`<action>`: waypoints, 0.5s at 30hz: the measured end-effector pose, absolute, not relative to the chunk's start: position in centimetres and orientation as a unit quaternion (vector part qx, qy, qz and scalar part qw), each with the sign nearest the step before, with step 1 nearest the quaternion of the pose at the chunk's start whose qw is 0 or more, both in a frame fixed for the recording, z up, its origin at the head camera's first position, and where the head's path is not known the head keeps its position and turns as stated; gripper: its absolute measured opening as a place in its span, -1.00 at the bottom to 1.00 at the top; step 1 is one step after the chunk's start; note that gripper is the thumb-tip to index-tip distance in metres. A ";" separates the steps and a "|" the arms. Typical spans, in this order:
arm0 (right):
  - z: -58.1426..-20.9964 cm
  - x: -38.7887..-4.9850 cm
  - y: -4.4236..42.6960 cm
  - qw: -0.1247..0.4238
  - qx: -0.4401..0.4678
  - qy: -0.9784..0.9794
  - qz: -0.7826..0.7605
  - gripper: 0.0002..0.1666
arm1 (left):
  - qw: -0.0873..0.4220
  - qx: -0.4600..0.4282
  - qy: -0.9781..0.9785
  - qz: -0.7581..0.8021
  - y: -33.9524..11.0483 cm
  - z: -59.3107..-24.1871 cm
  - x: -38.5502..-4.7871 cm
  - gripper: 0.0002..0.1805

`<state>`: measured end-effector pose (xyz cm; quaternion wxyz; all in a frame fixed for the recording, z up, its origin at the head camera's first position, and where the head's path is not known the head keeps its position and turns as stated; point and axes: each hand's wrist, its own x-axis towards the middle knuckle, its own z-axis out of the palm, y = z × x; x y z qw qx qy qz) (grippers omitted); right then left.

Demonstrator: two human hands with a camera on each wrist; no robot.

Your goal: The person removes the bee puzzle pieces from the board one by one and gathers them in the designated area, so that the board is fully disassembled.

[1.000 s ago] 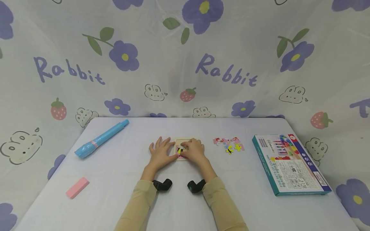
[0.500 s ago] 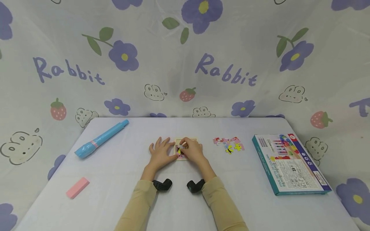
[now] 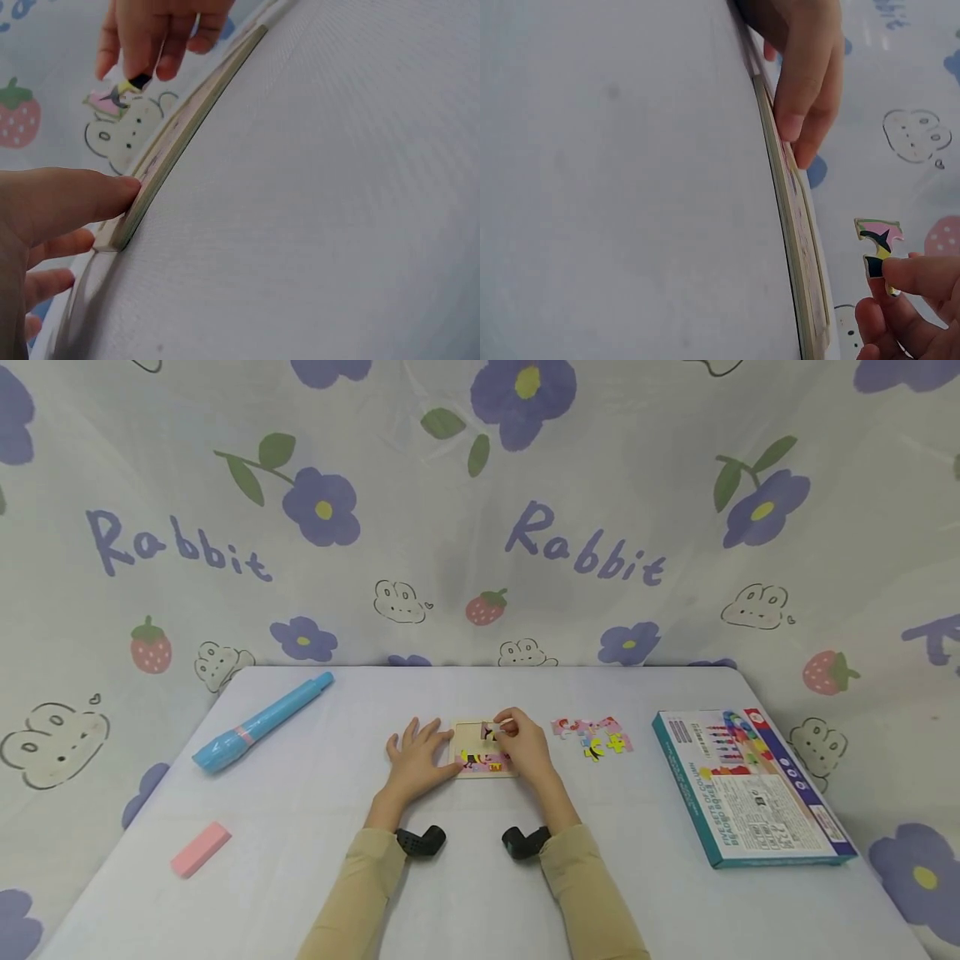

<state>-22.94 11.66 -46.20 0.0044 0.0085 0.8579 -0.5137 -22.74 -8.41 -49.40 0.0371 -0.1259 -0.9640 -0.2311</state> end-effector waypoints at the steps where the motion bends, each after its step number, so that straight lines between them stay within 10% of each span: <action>1: -46.2 -22.9 12.0 0.004 0.013 0.855 -0.518 -0.76 | 0.037 -0.126 -0.964 -0.233 -8.4 -49.4 -22.7 -0.33; 15: -46.9 -23.0 15.7 -0.015 0.040 0.864 -0.501 -0.73 | 0.034 -0.128 -0.962 -0.239 -8.5 -49.3 -22.6 -0.34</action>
